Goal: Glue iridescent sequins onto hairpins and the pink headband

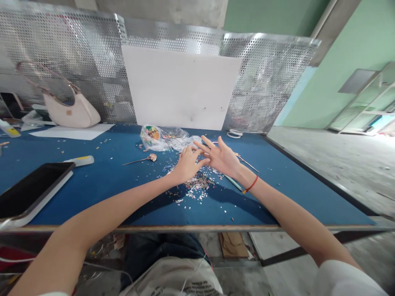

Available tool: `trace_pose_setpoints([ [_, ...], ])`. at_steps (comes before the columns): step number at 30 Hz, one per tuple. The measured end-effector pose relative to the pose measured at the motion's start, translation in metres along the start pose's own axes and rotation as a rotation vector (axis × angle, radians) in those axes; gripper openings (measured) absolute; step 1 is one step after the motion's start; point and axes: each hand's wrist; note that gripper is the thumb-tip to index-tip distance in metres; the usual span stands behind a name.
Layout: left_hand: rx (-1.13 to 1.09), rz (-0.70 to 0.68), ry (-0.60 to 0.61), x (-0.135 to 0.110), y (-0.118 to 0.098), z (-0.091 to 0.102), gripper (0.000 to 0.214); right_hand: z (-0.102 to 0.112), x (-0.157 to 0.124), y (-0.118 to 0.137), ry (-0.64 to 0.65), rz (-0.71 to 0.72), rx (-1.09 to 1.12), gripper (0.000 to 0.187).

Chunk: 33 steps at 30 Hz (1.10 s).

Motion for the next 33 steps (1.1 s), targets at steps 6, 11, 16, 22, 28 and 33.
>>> trace_pose_setpoints([
  [6, 0.157, -0.008, -0.082, 0.0, -0.013, 0.011, 0.03, -0.019, -0.004, 0.008, 0.026, 0.073, 0.334, 0.059],
  [11, -0.128, 0.167, -0.01, 0.014, 0.015, 0.028, 0.049, -0.003, 0.001, -0.008, -0.035, 0.073, 0.27, 0.037],
  [16, -0.536, 0.072, -0.009, 0.018, 0.036, 0.035, 0.051, 0.0, 0.001, -0.014, -0.04, 0.126, 0.293, 0.03],
  [22, -1.02, 0.041, 0.23, 0.015, 0.014, 0.025, 0.063, -0.012, -0.002, -0.011, -0.254, 0.074, 0.187, 0.015],
  [28, -1.014, 0.091, 0.18, 0.007, 0.004, 0.017, 0.065, -0.014, -0.004, -0.009, -0.355, 0.129, 0.093, 0.045],
  [33, -1.033, 0.063, 0.197, 0.003, -0.001, 0.014, 0.064, -0.013, -0.005, -0.01, -0.284, 0.128, 0.056, 0.048],
])
Point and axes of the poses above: each hand's wrist, its own x-axis towards the middle knuckle, its own z-axis out of the back of the hand, y = z × x, and after that the axes turned 10 degrees about y, right-handed
